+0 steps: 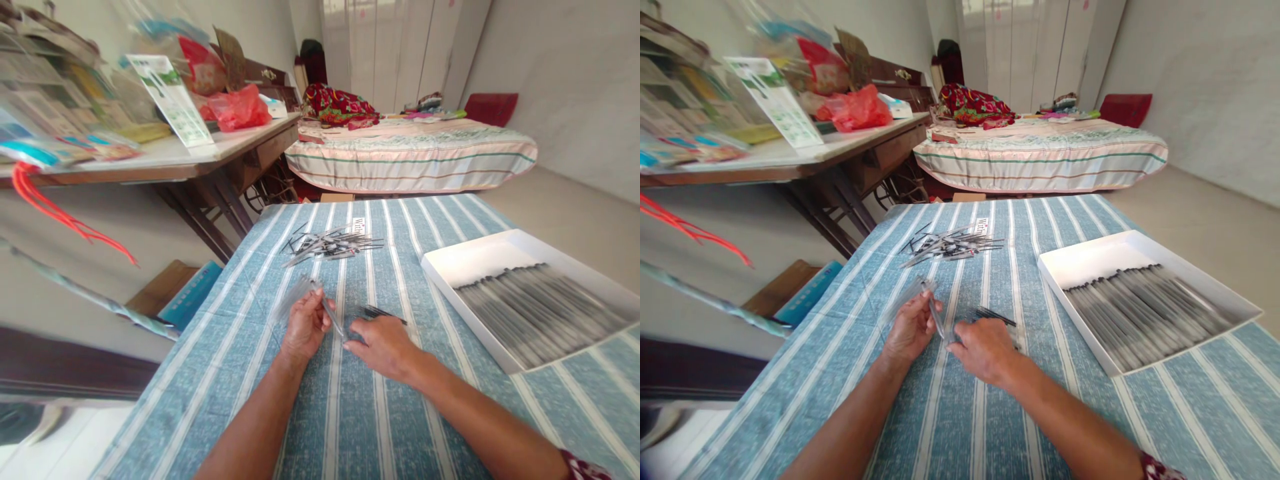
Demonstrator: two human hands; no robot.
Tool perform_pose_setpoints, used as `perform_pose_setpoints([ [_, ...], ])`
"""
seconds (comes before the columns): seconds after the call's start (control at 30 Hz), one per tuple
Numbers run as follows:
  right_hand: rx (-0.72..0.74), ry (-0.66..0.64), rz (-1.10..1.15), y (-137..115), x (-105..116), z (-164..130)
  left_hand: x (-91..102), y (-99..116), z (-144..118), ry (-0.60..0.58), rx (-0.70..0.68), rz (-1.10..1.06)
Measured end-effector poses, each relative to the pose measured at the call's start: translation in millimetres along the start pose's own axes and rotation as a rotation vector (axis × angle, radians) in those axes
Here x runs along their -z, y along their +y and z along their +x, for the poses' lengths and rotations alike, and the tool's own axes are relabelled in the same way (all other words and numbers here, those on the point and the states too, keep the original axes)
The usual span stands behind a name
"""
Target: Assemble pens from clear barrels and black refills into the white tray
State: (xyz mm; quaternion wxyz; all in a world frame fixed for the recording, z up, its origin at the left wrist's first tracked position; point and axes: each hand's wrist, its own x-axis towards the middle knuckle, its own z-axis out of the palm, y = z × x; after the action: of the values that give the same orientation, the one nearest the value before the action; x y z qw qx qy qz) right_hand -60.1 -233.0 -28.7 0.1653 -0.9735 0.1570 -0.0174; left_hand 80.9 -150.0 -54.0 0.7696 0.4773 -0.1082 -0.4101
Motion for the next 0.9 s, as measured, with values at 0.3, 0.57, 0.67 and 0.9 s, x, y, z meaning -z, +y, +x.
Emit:
perform_pose_setpoints([
  [0.3,0.068,-0.031,-0.096,-10,-11,12,-0.3,4,-3,-0.024,0.008,-0.067],
  [0.57,-0.128,-0.040,0.957,27,1,7,2.2,2,-1,0.006,0.002,-0.114],
  [0.67,-0.114,-0.073,1.253,30,-2,5,2.9,2,0,0.021,0.008,-0.124],
  [0.9,-0.074,-0.077,1.422,26,-7,3,0.2,4,-3,0.042,0.006,-0.124],
])
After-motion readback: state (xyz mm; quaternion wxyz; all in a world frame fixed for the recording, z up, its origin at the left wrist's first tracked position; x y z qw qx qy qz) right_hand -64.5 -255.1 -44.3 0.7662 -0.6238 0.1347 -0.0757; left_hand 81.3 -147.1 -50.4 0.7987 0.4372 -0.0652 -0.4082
